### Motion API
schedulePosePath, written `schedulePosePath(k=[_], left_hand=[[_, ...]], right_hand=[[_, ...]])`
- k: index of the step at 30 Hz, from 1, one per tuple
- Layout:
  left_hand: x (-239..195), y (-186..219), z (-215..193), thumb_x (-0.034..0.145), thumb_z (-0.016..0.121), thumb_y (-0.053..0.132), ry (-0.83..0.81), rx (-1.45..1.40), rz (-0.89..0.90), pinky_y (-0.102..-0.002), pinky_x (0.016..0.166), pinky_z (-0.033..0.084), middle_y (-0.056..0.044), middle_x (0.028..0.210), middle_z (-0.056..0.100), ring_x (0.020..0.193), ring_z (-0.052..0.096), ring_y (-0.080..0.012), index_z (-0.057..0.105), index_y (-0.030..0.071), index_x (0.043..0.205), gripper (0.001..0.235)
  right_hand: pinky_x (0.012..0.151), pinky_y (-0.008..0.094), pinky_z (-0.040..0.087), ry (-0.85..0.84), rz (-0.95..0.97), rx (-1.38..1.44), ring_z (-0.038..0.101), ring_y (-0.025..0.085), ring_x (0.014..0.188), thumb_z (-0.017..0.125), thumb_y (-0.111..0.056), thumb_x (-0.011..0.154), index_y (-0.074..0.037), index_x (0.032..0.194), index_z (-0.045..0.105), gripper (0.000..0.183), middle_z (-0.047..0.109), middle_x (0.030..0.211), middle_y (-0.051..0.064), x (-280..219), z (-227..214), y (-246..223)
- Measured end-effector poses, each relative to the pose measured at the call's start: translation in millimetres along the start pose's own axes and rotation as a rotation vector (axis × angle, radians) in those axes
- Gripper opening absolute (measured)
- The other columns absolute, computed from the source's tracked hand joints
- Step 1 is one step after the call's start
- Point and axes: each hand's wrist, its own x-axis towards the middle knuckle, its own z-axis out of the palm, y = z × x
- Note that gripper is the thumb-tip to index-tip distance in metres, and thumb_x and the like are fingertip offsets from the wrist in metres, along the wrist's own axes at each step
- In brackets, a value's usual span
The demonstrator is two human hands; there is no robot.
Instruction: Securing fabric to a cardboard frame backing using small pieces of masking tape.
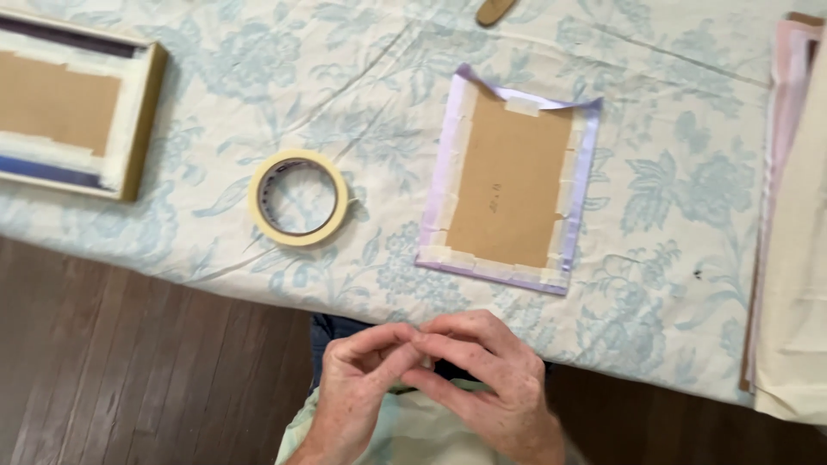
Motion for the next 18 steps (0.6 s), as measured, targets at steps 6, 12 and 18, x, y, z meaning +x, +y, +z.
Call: schedulePosePath(k=[6,12,18], left_hand=[[10,1,13,0.099,0.06,0.018,-0.19,-0.217,-0.027,-0.045,0.097,0.065,-0.018,0.121,0.075,0.111,0.071,-0.0232,0.071,-0.004,0.121,0.032],[10,16,7,0.102,0.056,0.014,-0.189,-0.578,0.016,-0.041,0.103,0.051,-0.025,0.125,0.072,0.114,0.068,-0.0304,0.067,-0.013,0.128,0.039],[37,33,-16,0.087,0.074,0.0,-0.029,-0.489,0.041,-0.043,0.094,0.061,-0.019,0.105,0.079,0.097,0.074,-0.027,0.076,-0.001,0.102,0.016]], right_hand=[[0.095,0.036,0.061,0.04,-0.059,-0.067,0.072,0.028,0.109,0.063,-0.008,0.101,-0.002,0.12,0.07,0.021,0.072,0.118,0.014,21,4,18],[0.105,0.041,0.068,0.023,-0.304,-0.221,0.071,0.041,0.127,0.064,-0.007,0.105,0.009,0.138,0.053,0.038,0.06,0.14,0.031,38,17,18],[0.104,0.039,0.065,0.041,-0.222,-0.019,0.077,0.032,0.115,0.071,0.001,0.097,0.005,0.12,0.067,0.024,0.073,0.123,0.022,58,17,4]])
